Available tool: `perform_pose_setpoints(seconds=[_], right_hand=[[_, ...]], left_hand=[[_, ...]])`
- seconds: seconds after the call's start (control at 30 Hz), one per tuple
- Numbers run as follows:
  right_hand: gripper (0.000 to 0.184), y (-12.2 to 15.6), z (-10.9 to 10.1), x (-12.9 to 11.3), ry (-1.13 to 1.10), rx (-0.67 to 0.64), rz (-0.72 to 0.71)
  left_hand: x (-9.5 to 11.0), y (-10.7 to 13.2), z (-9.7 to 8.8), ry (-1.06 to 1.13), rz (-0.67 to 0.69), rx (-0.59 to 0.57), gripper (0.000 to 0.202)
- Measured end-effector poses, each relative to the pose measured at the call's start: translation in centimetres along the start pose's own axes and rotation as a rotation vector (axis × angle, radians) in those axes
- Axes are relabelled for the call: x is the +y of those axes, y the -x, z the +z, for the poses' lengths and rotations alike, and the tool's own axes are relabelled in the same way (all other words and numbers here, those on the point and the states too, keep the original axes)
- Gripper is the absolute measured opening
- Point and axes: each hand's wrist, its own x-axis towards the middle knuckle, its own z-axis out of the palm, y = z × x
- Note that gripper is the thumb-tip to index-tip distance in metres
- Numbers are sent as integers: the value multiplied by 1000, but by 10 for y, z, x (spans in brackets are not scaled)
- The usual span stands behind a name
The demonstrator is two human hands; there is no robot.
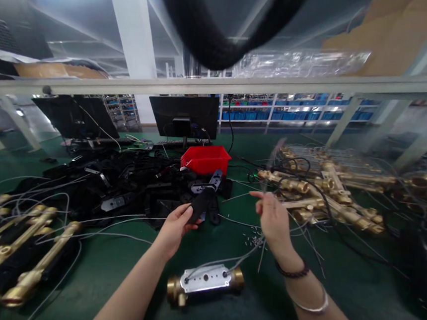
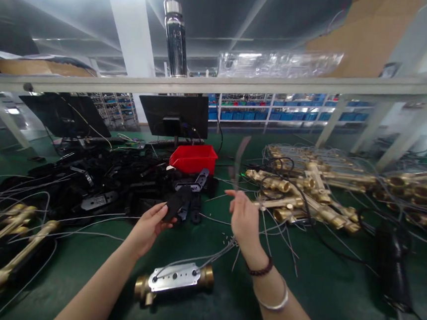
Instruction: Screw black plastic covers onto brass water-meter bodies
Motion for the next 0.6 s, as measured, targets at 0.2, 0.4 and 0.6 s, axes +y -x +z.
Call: perform_pose_setpoints(seconds=[0.2,0.4,0.6], right_hand=[[44,33,34,-10,73,-189,-1],[44,28,30,-14,-105,-263,227],[49,26,33,-11,-262,-275,415]], left_hand=[[-7,7,10,20,-100,-50,30],[-9,8,8,-206,38,-106,36],[-13,9,5,-471,330,-100,31]])
